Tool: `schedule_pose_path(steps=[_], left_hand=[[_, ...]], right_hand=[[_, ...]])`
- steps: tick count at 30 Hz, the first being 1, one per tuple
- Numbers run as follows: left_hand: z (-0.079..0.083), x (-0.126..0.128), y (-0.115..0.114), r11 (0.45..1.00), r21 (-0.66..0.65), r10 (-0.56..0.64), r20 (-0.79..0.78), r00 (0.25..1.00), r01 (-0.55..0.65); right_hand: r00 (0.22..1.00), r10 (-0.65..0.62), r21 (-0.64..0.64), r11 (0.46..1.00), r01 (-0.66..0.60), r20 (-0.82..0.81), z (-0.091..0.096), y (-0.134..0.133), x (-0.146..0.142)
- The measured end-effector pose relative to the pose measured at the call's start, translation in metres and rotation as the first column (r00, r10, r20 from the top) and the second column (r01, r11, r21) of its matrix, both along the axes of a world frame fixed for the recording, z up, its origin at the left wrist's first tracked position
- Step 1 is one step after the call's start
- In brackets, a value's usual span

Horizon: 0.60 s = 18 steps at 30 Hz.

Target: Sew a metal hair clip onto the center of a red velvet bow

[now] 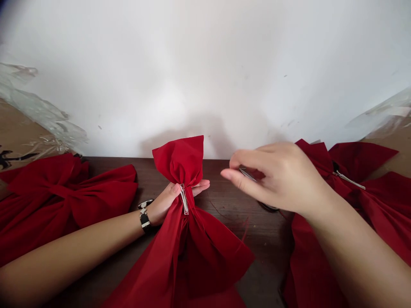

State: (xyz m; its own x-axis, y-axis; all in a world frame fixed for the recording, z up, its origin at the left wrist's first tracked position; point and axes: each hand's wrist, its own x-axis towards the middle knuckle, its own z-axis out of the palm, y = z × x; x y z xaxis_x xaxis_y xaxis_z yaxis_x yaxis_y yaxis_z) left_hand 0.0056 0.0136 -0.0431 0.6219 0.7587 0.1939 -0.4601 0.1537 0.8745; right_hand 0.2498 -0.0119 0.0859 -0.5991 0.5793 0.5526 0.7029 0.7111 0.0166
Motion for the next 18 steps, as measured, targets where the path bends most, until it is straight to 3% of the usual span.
schedule_pose_path(steps=[2,4,6,9,11,15,18], left_hand=[[-0.001,0.0,0.0,1.0,0.02,-0.001,0.004,1.0,0.001],[-0.001,-0.001,0.001,0.999,0.042,-0.001,-0.004,1.0,0.001],[-0.002,-0.001,0.001,0.999,0.053,-0.003,-0.016,1.0,0.004],[-0.002,-0.002,0.0,0.999,0.049,0.003,-0.019,1.0,-0.002],[-0.001,-0.002,-0.001,0.999,0.048,0.003,-0.013,1.0,-0.002],[0.0,-0.001,-0.001,0.999,0.054,-0.002,-0.009,1.0,0.003],[0.0,0.0,-0.001,0.999,0.049,-0.007,0.002,1.0,0.007]], right_hand=[[0.99,-0.134,0.147,0.979,0.138,-0.035,-0.007,0.006,0.001],[0.961,-0.251,0.327,0.904,0.276,-0.118,-0.012,0.014,0.002],[0.902,-0.377,0.373,0.823,0.43,-0.209,-0.015,0.022,0.005],[0.787,-0.537,0.105,0.802,0.588,-0.303,-0.01,0.031,0.016],[0.736,-0.565,-0.078,0.81,0.582,-0.373,-0.005,0.036,0.026],[0.693,-0.531,-0.396,0.842,0.367,-0.488,-0.002,0.048,0.04],[0.786,-0.45,-0.537,0.824,0.183,-0.423,-0.012,0.052,0.031]])
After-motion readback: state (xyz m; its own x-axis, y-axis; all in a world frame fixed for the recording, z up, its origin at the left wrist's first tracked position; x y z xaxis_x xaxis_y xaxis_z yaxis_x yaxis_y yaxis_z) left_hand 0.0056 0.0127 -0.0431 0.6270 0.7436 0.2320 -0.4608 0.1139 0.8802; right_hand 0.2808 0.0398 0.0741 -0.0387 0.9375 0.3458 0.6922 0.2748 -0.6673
